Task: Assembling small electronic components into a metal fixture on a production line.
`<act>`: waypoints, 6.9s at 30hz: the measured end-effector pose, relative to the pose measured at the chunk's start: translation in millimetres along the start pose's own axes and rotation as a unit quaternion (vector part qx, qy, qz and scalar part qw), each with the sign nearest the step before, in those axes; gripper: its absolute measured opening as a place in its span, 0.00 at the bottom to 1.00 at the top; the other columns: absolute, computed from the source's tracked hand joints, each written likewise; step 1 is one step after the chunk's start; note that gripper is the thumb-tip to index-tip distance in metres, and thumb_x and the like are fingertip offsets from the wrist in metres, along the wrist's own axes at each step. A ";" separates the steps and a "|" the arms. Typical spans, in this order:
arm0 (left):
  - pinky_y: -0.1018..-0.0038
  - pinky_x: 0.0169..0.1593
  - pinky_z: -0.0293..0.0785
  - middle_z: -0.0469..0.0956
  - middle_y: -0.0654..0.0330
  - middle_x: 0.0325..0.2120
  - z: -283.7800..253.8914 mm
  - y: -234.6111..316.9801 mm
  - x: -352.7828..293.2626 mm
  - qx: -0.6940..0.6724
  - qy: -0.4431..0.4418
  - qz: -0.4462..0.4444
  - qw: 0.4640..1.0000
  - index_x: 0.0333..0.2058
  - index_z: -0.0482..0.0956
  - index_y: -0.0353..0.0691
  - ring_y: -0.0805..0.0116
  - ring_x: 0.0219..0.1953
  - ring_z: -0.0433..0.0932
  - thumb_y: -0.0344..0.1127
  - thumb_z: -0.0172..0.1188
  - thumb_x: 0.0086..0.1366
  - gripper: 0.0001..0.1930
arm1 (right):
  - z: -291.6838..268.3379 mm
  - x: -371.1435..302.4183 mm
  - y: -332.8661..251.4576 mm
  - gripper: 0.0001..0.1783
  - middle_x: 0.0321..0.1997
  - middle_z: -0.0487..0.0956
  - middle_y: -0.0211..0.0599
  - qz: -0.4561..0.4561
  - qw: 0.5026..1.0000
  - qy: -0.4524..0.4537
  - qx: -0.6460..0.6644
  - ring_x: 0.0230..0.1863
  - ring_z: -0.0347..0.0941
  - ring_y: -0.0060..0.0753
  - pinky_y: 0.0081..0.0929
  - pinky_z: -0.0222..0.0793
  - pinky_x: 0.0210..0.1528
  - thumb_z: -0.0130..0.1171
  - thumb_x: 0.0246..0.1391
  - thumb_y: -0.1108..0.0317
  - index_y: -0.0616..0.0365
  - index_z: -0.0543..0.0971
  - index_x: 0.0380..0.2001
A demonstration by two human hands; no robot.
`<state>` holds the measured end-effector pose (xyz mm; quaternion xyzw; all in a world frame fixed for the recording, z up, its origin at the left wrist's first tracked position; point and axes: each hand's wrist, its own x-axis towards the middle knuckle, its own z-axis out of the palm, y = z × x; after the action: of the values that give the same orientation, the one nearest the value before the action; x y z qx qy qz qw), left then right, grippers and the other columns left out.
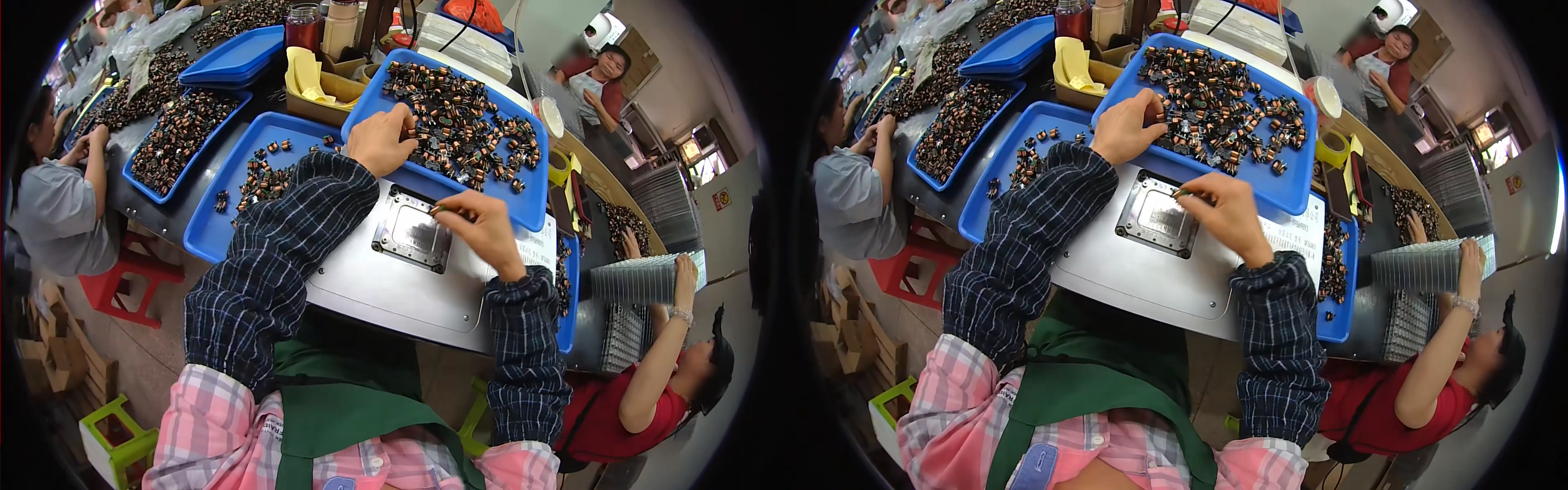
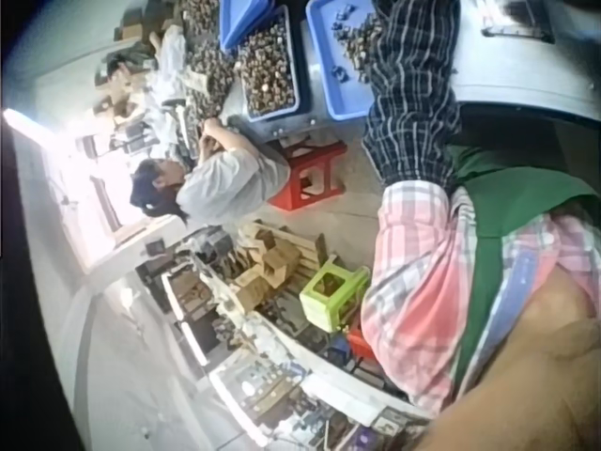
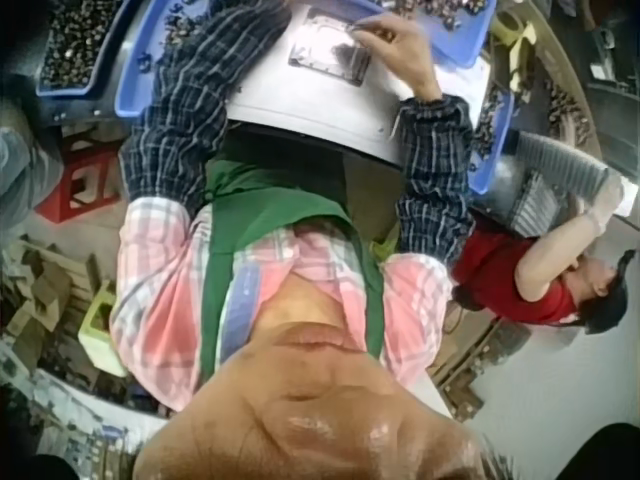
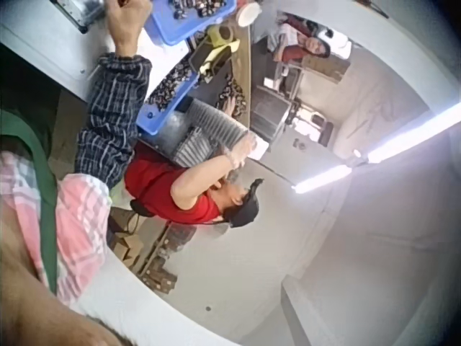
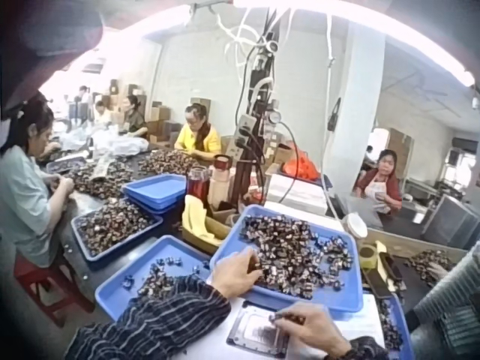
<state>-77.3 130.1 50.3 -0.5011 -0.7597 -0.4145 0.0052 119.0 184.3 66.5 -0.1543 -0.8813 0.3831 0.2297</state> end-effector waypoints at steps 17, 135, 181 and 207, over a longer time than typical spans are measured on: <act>0.80 0.35 0.68 0.73 0.60 0.28 -11.1 4.1 -30.1 -0.208 0.065 0.080 0.973 0.35 0.74 0.36 0.75 0.29 0.73 0.23 0.55 0.52 0.10 | 25.9 2.1 2.5 0.08 0.23 0.72 0.41 -0.108 0.968 -0.052 -0.221 0.25 0.70 0.47 0.37 0.65 0.28 0.57 0.40 0.65 0.59 0.74 0.18; 0.73 0.35 0.70 0.70 0.57 0.30 -6.3 15.1 -32.8 -0.177 0.099 0.065 0.977 0.29 0.73 0.36 0.61 0.31 0.73 0.24 0.53 0.53 0.04 | -158.2 -85.5 190.6 0.14 0.33 0.77 0.40 0.313 0.802 0.338 -0.380 0.35 0.73 0.35 0.31 0.67 0.37 0.58 0.42 0.69 0.54 0.76 0.37; 0.68 0.35 0.68 0.71 0.56 0.25 -13.9 40.4 -74.7 0.000 -0.192 0.289 0.938 0.29 0.76 0.34 0.58 0.31 0.70 0.22 0.53 0.46 0.09 | -37.2 6.8 29.9 0.14 0.25 0.73 0.30 0.126 0.912 0.108 0.376 0.21 0.66 0.16 0.12 0.60 0.21 0.59 0.44 0.75 0.61 0.72 0.37; 0.68 0.43 0.66 0.73 0.55 0.31 -47.1 -19.4 -44.8 -0.021 0.060 0.107 0.992 0.33 0.76 0.37 0.57 0.38 0.70 0.28 0.58 0.47 0.11 | 17.2 -4.6 0.1 0.08 0.28 0.73 0.40 -0.103 0.991 -0.045 -0.078 0.28 0.70 0.41 0.29 0.66 0.31 0.57 0.41 0.77 0.61 0.77 0.29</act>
<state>-89.1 63.2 50.2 -0.5539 -0.6909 -0.4568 0.0847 113.9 171.9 54.8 -0.0625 -0.9292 0.2941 0.2150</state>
